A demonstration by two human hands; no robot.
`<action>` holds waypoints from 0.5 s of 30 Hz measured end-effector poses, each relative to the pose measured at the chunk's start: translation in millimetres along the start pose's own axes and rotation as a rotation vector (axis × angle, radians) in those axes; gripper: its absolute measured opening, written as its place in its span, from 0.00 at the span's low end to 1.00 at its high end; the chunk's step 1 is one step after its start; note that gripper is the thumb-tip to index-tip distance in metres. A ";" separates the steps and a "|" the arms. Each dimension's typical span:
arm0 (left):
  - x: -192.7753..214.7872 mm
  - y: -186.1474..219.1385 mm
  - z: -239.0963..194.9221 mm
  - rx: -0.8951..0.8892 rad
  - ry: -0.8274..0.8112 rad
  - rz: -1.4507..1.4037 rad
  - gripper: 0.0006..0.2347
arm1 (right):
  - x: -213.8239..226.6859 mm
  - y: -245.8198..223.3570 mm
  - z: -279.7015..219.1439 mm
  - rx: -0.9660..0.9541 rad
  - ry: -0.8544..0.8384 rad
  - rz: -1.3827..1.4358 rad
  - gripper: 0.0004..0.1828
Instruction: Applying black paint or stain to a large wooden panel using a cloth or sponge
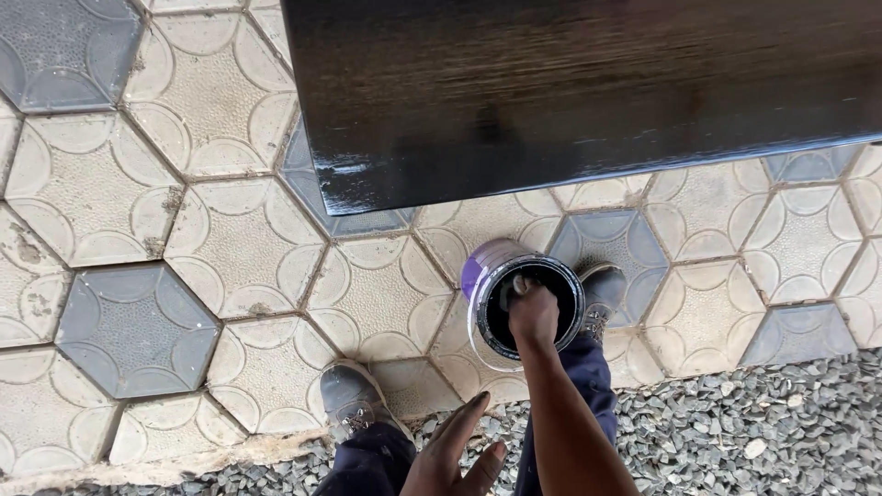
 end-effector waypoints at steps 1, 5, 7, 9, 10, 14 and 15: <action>0.1 -0.8 -0.6 0.004 0.002 -0.001 0.30 | -0.9 -0.5 -1.3 0.000 -0.004 -0.002 0.24; -4.0 1.0 -0.4 -0.006 -0.008 -0.013 0.31 | 4.1 0.2 -1.4 0.000 -0.004 0.021 0.20; -2.9 5.0 0.4 -0.037 0.002 -0.028 0.31 | -1.6 6.6 9.9 0.018 -0.009 0.038 0.20; -1.0 7.2 -0.6 -0.019 0.007 -0.018 0.29 | -15.3 34.4 28.6 -0.193 0.010 0.253 0.22; 0.7 11.2 -1.9 -0.016 0.009 -0.020 0.29 | 1.0 22.6 18.5 -0.192 0.007 0.250 0.22; 3.4 20.7 -4.2 0.034 0.033 -0.070 0.28 | 16.3 16.4 -15.4 -0.594 -0.289 0.831 0.14; 3.7 22.1 -4.7 0.035 0.039 -0.057 0.28 | 14.0 17.7 -20.2 -0.642 -0.356 0.946 0.16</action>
Point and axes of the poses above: each hand's wrist, its own z-axis towards the middle knuckle, its own x-axis out of the back of the hand, y = z × x, the point moved 6 cm from there along z, towards the middle knuckle, and after that the axes turned 1 degree about -z, right-handed, at the moved point
